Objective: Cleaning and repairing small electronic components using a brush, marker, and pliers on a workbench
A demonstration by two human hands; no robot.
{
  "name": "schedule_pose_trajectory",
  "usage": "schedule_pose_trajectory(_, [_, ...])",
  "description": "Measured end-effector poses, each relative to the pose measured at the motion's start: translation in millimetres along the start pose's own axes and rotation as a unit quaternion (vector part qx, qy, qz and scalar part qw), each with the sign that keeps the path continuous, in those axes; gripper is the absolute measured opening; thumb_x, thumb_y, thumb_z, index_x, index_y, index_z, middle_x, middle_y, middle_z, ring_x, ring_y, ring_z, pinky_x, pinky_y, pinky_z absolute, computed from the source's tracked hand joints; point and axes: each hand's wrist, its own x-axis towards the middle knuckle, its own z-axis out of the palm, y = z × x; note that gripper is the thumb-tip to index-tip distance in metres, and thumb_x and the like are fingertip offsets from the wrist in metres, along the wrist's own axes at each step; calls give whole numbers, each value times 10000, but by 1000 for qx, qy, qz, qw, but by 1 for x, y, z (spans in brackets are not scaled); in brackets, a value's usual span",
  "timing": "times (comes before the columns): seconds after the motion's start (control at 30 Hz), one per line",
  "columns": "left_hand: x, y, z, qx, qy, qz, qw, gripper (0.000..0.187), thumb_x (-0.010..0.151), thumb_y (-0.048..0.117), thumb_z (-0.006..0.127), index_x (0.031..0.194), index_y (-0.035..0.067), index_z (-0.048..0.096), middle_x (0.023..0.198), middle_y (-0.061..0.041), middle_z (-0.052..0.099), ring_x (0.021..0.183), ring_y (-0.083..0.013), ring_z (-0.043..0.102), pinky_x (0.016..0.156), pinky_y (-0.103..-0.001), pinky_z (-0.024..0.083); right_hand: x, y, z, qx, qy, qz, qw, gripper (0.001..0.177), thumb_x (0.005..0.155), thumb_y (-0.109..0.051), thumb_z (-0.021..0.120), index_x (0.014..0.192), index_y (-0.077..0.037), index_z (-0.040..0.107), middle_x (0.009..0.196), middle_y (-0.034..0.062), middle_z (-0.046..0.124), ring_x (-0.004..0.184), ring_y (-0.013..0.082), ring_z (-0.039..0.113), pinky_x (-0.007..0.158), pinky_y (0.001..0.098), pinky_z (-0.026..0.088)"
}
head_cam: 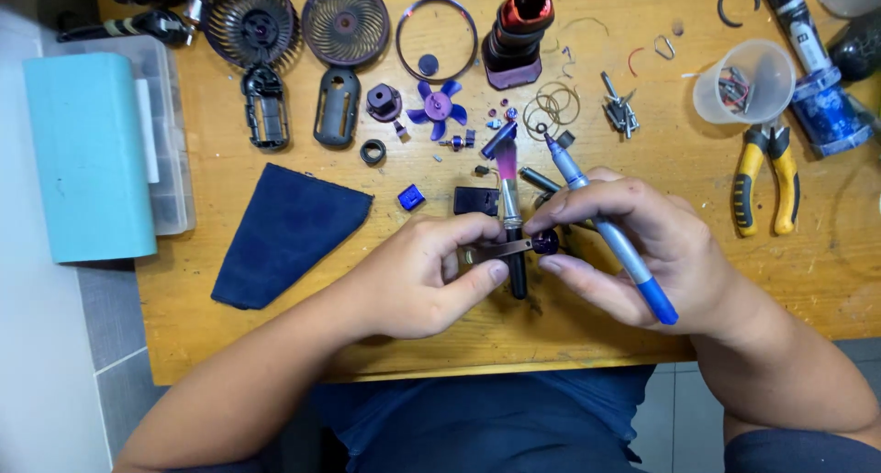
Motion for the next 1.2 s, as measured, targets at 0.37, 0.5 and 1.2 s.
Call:
schedule_pose_trajectory(0.37, [8, -25, 13, 112, 112, 212, 964, 130, 1135, 140, 672, 1205, 33, 697, 931, -161, 752, 823, -404, 706, 732, -515, 537, -6, 10, 7, -55, 36, 15, 998, 361, 1020, -22, 825, 1328, -6, 637, 1249, 173, 835, 1151, 244, 837, 1058, 317, 684])
schedule_pose_trajectory(0.5, [7, -23, 15, 112, 128, 205, 964, 113, 1130, 126, 677, 1189, 35, 711, 911, -155, 747, 810, -399, 706, 703, -517, 532, -8, 9, 7, -14, 54, 40, 998, 404, 1000, 10, 847, 1337, -19, 626, 1266, 181, 811, 1196, 240, 841, 1134, 332, 692])
schedule_pose_trajectory(1.2, [1, -10, 8, 28, 147, 120, 981, 395, 1032, 173, 662, 1404, 51, 709, 1331, -122, 837, 1251, -314, 811, 1115, -418, 612, -12, 10, 13, 34, 97, 56, 993, 404, 1007, 41, 830, 1312, -2, 568, 1254, 238, 757, 1236, 322, 856, 1138, 376, 708])
